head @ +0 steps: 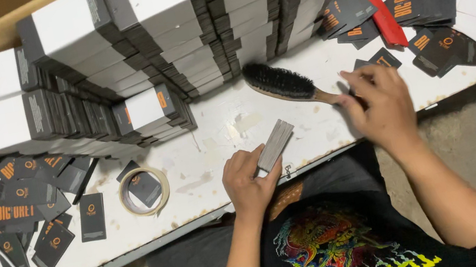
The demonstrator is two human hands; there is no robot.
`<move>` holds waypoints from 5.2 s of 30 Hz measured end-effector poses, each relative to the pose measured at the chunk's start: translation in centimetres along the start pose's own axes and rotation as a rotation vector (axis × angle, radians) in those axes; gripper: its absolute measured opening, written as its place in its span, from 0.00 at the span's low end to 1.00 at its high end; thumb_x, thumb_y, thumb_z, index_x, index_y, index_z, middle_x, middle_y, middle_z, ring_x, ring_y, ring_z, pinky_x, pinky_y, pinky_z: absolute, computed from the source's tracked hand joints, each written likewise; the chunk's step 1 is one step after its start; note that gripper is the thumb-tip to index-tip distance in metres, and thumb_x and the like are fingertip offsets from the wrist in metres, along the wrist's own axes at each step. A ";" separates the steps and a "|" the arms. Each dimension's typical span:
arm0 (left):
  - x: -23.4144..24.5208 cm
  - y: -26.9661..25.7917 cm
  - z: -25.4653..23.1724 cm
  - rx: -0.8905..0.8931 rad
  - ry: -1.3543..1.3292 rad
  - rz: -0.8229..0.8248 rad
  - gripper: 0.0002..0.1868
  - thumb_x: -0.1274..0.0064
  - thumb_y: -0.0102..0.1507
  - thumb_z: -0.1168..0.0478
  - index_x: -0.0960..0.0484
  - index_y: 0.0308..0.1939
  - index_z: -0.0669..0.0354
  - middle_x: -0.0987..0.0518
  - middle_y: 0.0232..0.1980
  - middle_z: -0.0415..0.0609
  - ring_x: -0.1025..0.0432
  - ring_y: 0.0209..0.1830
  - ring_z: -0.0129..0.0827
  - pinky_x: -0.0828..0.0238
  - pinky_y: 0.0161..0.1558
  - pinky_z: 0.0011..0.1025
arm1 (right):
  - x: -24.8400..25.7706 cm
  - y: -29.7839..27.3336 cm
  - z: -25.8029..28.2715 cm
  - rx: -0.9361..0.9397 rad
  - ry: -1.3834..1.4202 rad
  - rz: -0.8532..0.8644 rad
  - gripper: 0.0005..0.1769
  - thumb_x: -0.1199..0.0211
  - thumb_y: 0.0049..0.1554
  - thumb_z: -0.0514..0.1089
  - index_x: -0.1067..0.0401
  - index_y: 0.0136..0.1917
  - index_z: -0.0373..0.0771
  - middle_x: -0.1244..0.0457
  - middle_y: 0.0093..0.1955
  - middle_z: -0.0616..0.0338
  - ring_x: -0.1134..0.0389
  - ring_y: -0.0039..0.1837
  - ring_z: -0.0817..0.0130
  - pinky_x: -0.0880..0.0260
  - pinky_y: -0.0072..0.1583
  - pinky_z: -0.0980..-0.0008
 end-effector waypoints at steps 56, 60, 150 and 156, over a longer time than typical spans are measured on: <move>-0.3 0.2 -1.1 -0.100 -0.017 0.067 0.13 0.41 0.49 0.64 0.23 0.37 0.59 0.33 0.22 0.43 0.41 0.21 0.26 0.47 0.23 0.21 | 4.7 -1.5 -30.3 -0.702 -0.151 0.282 0.26 0.35 0.45 0.44 0.35 0.56 0.35 0.39 0.47 0.47 0.41 0.46 0.51 0.44 0.43 0.58; -0.3 0.3 -1.1 -0.099 -0.008 0.062 0.14 0.41 0.48 0.64 0.23 0.37 0.59 0.34 0.22 0.42 0.41 0.20 0.26 0.48 0.23 0.21 | 5.8 -2.9 -31.8 -0.721 -0.102 0.091 0.25 0.30 0.46 0.43 0.34 0.53 0.33 0.41 0.46 0.51 0.42 0.42 0.60 0.42 0.38 0.63; -0.2 0.1 -1.0 -0.023 0.301 0.143 0.17 0.38 0.42 0.55 0.22 0.29 0.61 0.33 0.20 0.46 0.36 0.23 0.36 0.42 0.32 0.30 | -5.2 -1.5 13.3 0.681 0.007 0.169 0.13 0.62 0.55 0.39 0.37 0.48 0.36 0.44 0.42 0.54 0.41 0.52 0.57 0.41 0.55 0.64; -1.4 1.5 -2.3 0.092 0.571 0.496 0.10 0.48 0.49 0.59 0.26 0.28 0.62 0.32 0.24 0.47 0.37 0.27 0.36 0.45 0.33 0.31 | -5.2 -1.5 13.3 0.722 0.018 0.134 0.14 0.64 0.55 0.37 0.38 0.48 0.35 0.45 0.41 0.53 0.42 0.48 0.56 0.43 0.46 0.64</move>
Point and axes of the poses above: each hand's wrist, its own y-axis towards the middle knuckle, its own x-axis out of the back of the hand, z = x × y, the point moved 7 cm from there along y, towards the middle knuckle
